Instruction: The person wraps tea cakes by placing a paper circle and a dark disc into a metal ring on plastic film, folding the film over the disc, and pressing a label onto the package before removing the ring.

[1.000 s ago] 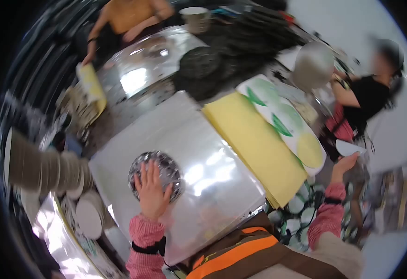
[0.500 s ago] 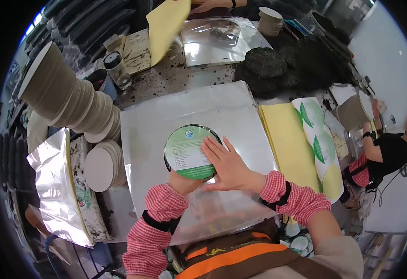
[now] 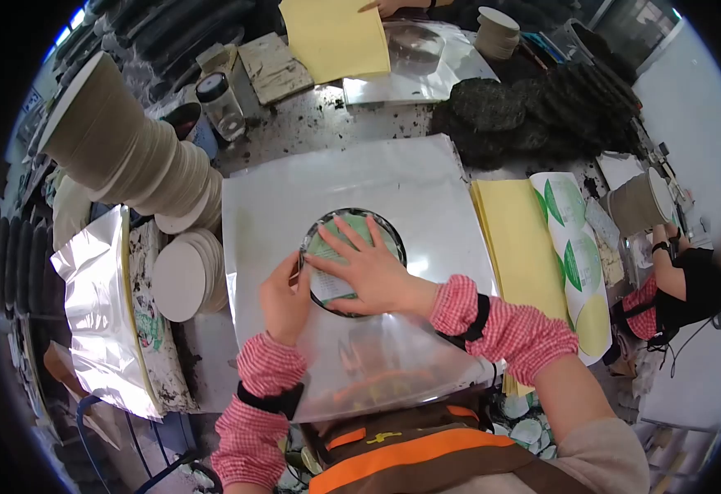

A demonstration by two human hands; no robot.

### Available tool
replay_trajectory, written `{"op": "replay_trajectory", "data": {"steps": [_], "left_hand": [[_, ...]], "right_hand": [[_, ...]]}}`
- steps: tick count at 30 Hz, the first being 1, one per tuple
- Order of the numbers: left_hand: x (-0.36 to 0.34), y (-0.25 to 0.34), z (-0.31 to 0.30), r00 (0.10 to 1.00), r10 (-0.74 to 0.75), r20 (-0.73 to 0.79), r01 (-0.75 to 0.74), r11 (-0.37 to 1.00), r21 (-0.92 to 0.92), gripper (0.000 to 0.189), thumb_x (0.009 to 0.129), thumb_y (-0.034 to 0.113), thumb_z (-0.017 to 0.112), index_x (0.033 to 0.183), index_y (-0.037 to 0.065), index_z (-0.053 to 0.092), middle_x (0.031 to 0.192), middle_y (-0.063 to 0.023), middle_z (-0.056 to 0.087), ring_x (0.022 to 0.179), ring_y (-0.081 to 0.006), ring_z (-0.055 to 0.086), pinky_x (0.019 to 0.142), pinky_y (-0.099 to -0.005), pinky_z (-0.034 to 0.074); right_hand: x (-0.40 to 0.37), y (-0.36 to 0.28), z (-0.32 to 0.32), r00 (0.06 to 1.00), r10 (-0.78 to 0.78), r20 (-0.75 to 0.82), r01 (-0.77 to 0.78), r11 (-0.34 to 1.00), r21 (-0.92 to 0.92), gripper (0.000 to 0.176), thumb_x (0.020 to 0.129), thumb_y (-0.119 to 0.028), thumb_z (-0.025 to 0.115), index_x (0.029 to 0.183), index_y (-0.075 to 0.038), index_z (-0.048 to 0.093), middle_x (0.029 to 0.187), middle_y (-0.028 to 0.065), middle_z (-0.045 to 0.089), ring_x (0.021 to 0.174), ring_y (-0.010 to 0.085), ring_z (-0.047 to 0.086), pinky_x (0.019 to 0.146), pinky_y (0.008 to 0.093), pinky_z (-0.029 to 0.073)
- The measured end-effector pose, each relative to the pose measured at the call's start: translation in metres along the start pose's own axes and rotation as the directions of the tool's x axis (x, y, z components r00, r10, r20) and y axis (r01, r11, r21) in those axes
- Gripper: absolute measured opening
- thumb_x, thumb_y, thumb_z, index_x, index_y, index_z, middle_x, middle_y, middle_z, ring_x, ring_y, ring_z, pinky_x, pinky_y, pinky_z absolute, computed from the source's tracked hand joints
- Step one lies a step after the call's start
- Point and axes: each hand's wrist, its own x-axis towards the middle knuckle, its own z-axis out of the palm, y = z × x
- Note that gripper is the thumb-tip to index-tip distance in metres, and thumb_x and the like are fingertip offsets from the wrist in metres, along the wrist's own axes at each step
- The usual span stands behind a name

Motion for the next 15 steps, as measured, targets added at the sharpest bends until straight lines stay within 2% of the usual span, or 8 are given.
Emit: {"op": "replay_trajectory", "data": {"steps": [3,5,7,9,11,12,14,15], "left_hand": [[-0.013,0.048,-0.004,0.902,0.424,0.077,-0.428,0.857,0.287,0.034,0.085,0.001,0.064,0.119,0.001,0.065,0.093,-0.0157,0.072,0.077,-0.0287,0.071,0.067,-0.0302,0.054],[-0.017,0.063,0.014,0.926,0.377,0.019,-0.369,0.893,0.258,0.036,0.083,0.004,0.066,0.119,0.005,0.066,0.091,-0.0133,0.072,0.077,-0.0312,0.070,0.068,-0.0342,0.055],[0.011,0.057,0.026,0.713,0.693,-0.108,-0.491,0.603,0.628,0.034,0.085,0.008,0.065,0.118,0.006,0.066,0.087,-0.0124,0.071,0.073,-0.0303,0.070,0.070,-0.0391,0.055],[0.034,0.014,0.024,0.690,0.684,-0.238,-0.432,0.653,0.623,0.039,0.086,0.011,0.067,0.124,0.007,0.064,0.094,-0.0096,0.074,0.081,-0.0331,0.071,0.079,-0.0402,0.056],[0.027,0.007,0.019,0.969,0.247,-0.014,-0.206,0.835,0.510,0.032,0.085,0.007,0.066,0.117,0.007,0.068,0.093,-0.0119,0.073,0.081,-0.0320,0.071,0.076,-0.0395,0.056],[0.022,0.028,0.018,0.956,0.292,-0.033,-0.249,0.866,0.433,0.028,0.082,0.004,0.065,0.109,0.007,0.071,0.093,-0.0154,0.071,0.082,-0.0311,0.071,0.073,-0.0395,0.055],[-0.009,0.089,0.021,0.785,0.581,0.214,-0.617,0.763,0.192,0.034,0.076,0.005,0.066,0.110,0.008,0.070,0.097,-0.0155,0.071,0.084,-0.0304,0.071,0.072,-0.0375,0.055],[-0.027,0.108,0.042,0.751,0.519,0.409,-0.660,0.580,0.477,0.034,0.072,0.006,0.065,0.106,0.009,0.069,0.099,-0.0120,0.071,0.084,-0.0285,0.071,0.073,-0.0362,0.056]], "right_hand": [[-0.005,0.008,-0.006,0.996,0.051,-0.074,-0.049,0.998,0.027,0.078,0.085,-0.056,0.062,0.150,-0.019,0.040,0.158,0.0220,0.028,0.148,0.0445,0.019,0.115,0.0676,0.011],[-0.008,0.009,-0.005,0.993,0.071,-0.095,-0.068,0.997,0.039,0.079,0.084,-0.055,0.064,0.150,-0.016,0.040,0.157,0.0226,0.028,0.148,0.0442,0.019,0.115,0.0658,0.012],[-0.006,0.005,-0.003,0.998,0.050,-0.039,-0.051,0.998,-0.028,0.081,0.084,-0.055,0.065,0.148,-0.012,0.041,0.156,0.0249,0.030,0.147,0.0436,0.022,0.117,0.0634,0.013],[-0.003,0.001,-0.003,0.997,0.069,-0.047,-0.071,0.997,-0.036,0.081,0.084,-0.056,0.064,0.148,-0.012,0.041,0.156,0.0249,0.029,0.147,0.0432,0.022,0.117,0.0628,0.013],[-0.008,-0.003,-0.003,0.997,0.070,-0.044,-0.070,0.997,-0.017,0.081,0.085,-0.057,0.063,0.148,-0.012,0.041,0.156,0.0248,0.029,0.147,0.0433,0.021,0.117,0.0638,0.013],[-0.015,-0.003,0.000,0.992,0.072,-0.101,-0.074,0.997,-0.020,0.082,0.084,-0.058,0.063,0.149,-0.013,0.041,0.157,0.0245,0.028,0.148,0.0428,0.020,0.117,0.0643,0.011],[-0.018,0.011,0.026,0.994,0.071,-0.089,-0.080,0.992,-0.100,0.087,0.081,-0.057,0.064,0.150,-0.010,0.038,0.158,0.0247,0.027,0.148,0.0428,0.021,0.117,0.0635,0.012],[-0.011,0.019,0.033,0.996,0.059,-0.065,-0.071,0.979,-0.192,0.088,0.080,-0.057,0.064,0.150,-0.009,0.038,0.158,0.0248,0.027,0.148,0.0427,0.020,0.118,0.0614,0.013]]}}
